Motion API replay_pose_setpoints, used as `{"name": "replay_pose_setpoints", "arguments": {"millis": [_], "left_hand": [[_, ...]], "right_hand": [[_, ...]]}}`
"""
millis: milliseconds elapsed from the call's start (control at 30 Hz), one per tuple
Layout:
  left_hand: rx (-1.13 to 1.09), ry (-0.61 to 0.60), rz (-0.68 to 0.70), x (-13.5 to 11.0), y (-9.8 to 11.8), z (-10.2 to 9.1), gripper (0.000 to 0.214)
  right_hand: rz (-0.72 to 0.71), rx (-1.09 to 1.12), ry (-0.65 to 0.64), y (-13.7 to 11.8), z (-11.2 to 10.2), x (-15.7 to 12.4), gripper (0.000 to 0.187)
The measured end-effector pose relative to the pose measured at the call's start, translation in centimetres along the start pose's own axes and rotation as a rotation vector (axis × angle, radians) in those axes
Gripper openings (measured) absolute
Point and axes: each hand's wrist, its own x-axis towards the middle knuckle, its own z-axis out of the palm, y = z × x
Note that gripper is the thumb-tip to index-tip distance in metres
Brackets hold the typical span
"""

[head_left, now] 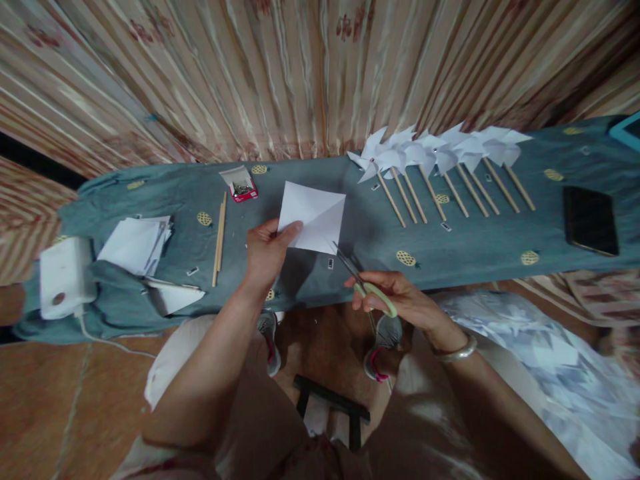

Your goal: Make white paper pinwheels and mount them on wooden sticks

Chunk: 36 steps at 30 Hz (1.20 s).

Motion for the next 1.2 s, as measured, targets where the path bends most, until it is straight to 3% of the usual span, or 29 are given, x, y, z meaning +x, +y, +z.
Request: {"name": "replay_pose_setpoints", "arguments": {"millis": [133, 300, 400, 633, 800, 967, 1067, 1200], "left_hand": [[-0.019, -0.006, -0.014, -0.1, 0.0, -0.1, 0.028], [0.02, -0.138, -0.072, -0.6, -0.2, 0.3, 0.024], [0.073, -0.26, -0.128, -0.9, -0.4, 0.6, 0.024], [0.159, -0.437, -0.166, -1.3, -0.6, 1.1, 0.028], [0.121, -0.435, -0.196, -1.4, -0.7, 1.1, 0.03], [-0.213, -0.237, -0.175, -1.8, -0.8, 2.0, 0.044], [-0.394, -0.257, -0.228, -2.1, -0.9, 2.6, 0.053], [-0.513, -0.224, -0.263, -2.1, -0.8, 2.7, 0.047]], "right_hand": [[-0.081, -0.058, 0.099, -0.9, -1.9, -0.9, 0.053], [-0.243, 0.014, 0.503, -1.1, -3.2, 0.1, 0.047], [-0.273, -0.007, 0.629, -1.2, -3.4, 1.1, 0.048], [-0.216, -0.058, 0.487, -2.0, -3.0, 2.0, 0.051], [-0.187, -0.048, 0.432, -1.9, -2.9, 2.2, 0.046], [-0.246, 0.0, 0.55, -1.1, -2.3, 3.3, 0.048], [-0.305, 0.067, 0.666, -0.6, -1.8, 4.2, 0.05], [-0.342, 0.111, 0.75, -0.4, -1.4, 5.1, 0.05]]}}
